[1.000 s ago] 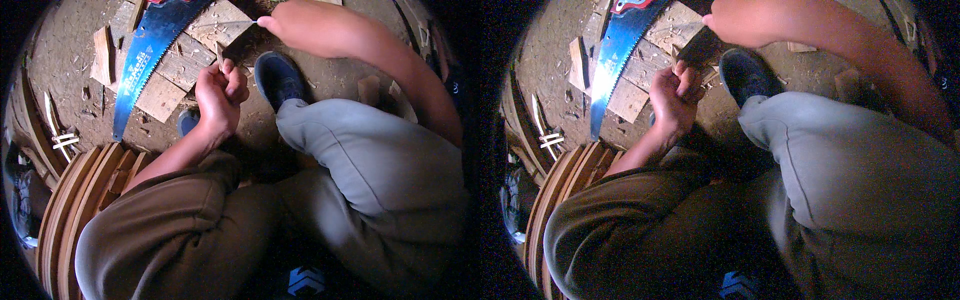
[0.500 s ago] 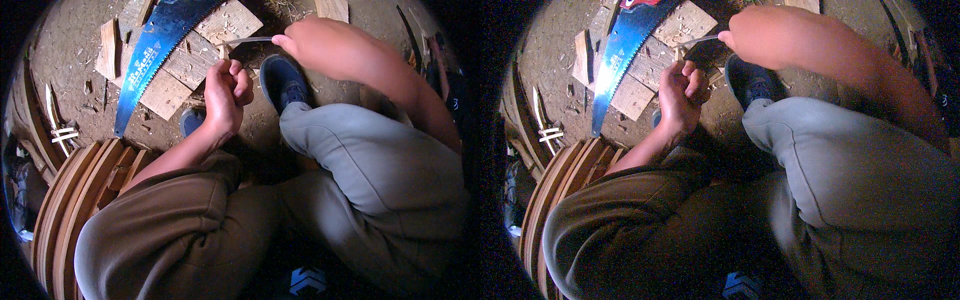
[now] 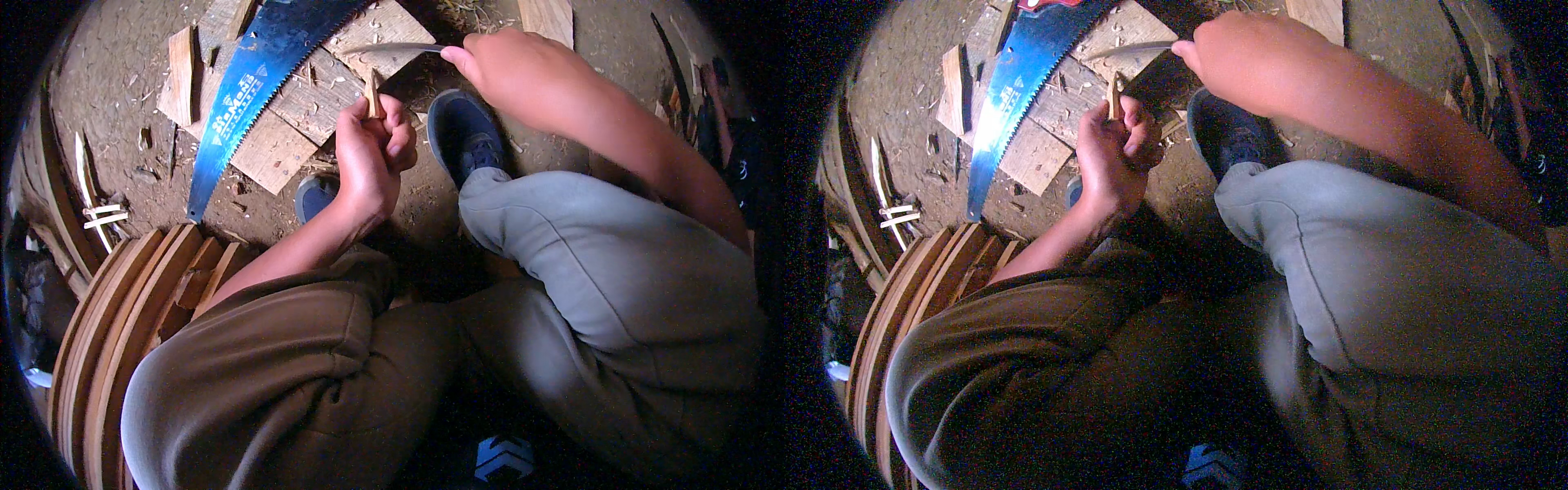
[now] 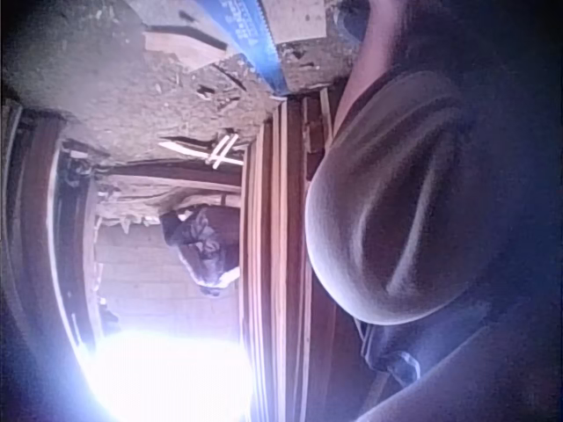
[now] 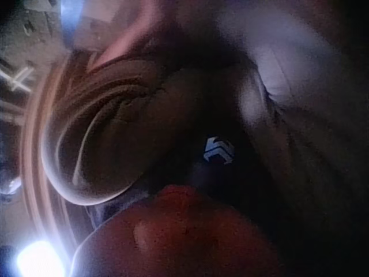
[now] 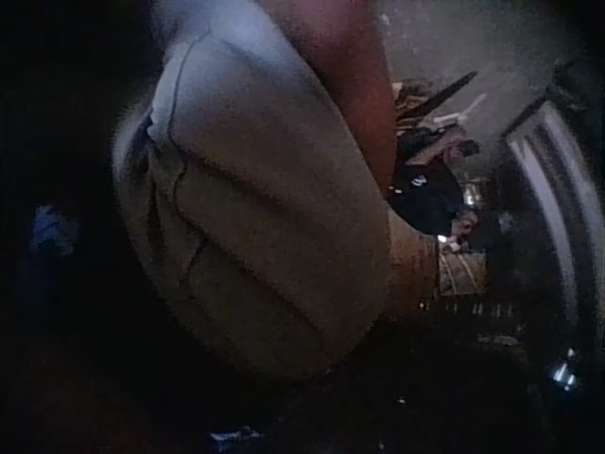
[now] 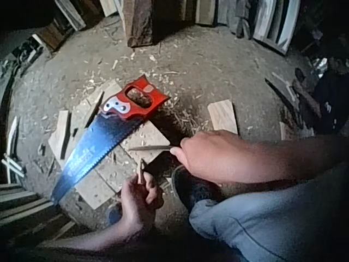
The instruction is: The person sits on the floor and uses a knife to carve and shape a small piece of wood. They repeatedly scrape and pare the wood, occasionally pausing to inspect the edges.
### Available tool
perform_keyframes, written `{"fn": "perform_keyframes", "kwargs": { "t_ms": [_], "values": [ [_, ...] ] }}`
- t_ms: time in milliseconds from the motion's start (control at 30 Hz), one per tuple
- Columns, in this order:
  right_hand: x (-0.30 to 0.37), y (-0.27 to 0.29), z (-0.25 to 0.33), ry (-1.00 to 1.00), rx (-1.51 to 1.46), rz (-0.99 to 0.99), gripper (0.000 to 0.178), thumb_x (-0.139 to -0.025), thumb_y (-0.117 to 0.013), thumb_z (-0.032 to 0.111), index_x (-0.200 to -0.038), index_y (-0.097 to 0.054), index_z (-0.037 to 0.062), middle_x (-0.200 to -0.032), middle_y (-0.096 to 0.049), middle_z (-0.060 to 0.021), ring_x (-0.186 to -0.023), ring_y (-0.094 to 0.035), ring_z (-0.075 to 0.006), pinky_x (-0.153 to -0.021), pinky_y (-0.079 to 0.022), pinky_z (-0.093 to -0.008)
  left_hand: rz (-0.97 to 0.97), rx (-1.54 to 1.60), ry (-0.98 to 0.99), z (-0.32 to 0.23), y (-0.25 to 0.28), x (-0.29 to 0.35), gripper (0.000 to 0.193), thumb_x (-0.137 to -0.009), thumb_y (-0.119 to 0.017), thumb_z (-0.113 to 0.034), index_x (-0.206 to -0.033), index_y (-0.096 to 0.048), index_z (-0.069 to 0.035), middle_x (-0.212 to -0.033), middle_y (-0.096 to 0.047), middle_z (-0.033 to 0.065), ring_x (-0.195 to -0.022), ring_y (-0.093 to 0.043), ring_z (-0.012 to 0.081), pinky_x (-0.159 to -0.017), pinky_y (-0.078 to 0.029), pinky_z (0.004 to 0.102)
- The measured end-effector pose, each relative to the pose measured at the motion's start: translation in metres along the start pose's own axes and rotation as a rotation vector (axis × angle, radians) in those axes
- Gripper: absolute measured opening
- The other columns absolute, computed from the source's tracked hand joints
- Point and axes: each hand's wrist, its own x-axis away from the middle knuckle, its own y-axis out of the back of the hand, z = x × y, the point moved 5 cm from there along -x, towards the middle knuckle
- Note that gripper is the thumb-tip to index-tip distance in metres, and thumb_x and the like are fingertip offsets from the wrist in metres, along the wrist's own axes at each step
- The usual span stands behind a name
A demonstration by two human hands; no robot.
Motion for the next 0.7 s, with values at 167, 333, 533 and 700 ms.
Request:
{"fn": "perform_keyframes", "kwargs": {
  "t_ms": [167, 333, 533, 700],
  "values": [
    [-0.015, -0.017, -0.004, 0.064, -0.413, 0.101, 0.045, -0.094, -0.045, 0.037, -0.078, -0.062, -0.0018, -0.066, -0.060, -0.0171, -0.061, -0.061, -0.0286, -0.059, -0.048, -0.0422, 0.021, -0.012, -0.020, -0.002, 0.000, 0.000, 0.037, -0.091, -0.022, -0.038, -0.070, -0.037, -0.012, -0.047, -0.029, 0.0004, -0.043, -0.023, 0.0128, -0.042, -0.019, 0.0290],
    [-0.014, -0.032, 0.006, -0.292, -1.042, 0.475, 0.043, -0.086, -0.058, 0.044, -0.073, -0.057, 0.0029, -0.049, -0.039, 0.0018, -0.038, -0.039, -0.0065, -0.033, -0.030, -0.0256, 0.056, 0.020, -0.009, -0.002, 0.001, -0.001, 0.035, -0.089, -0.022, -0.036, -0.066, -0.034, -0.012, -0.045, -0.027, 0.0010, -0.042, -0.022, 0.0139, -0.043, -0.018, 0.0295],
    [-0.019, -0.053, 0.023, -0.336, -1.197, 0.501, 0.026, -0.085, -0.062, 0.034, -0.078, -0.057, 0.0090, -0.052, -0.037, 0.0068, -0.038, -0.032, -0.0024, -0.032, -0.024, -0.0212, 0.143, 0.052, -0.027, -0.002, -0.006, 0.002, 0.033, -0.086, -0.024, -0.037, -0.065, -0.032, -0.013, -0.044, -0.026, 0.0011, -0.043, -0.023, 0.0145, -0.044, -0.019, 0.0287],
    [-0.014, -0.051, 0.032, -0.314, -1.460, 0.544, 0.022, -0.087, -0.061, 0.033, -0.086, -0.058, 0.0116, -0.053, -0.035, 0.0088, -0.038, -0.030, -0.0011, -0.034, -0.024, -0.0204, 0.224, 0.126, 0.070, 0.001, -0.010, 0.007, 0.034, -0.085, -0.024, -0.040, -0.064, -0.031, -0.014, -0.045, -0.027, 0.0013, -0.045, -0.025, 0.0150, -0.045, -0.021, 0.0286]
  ]
}}
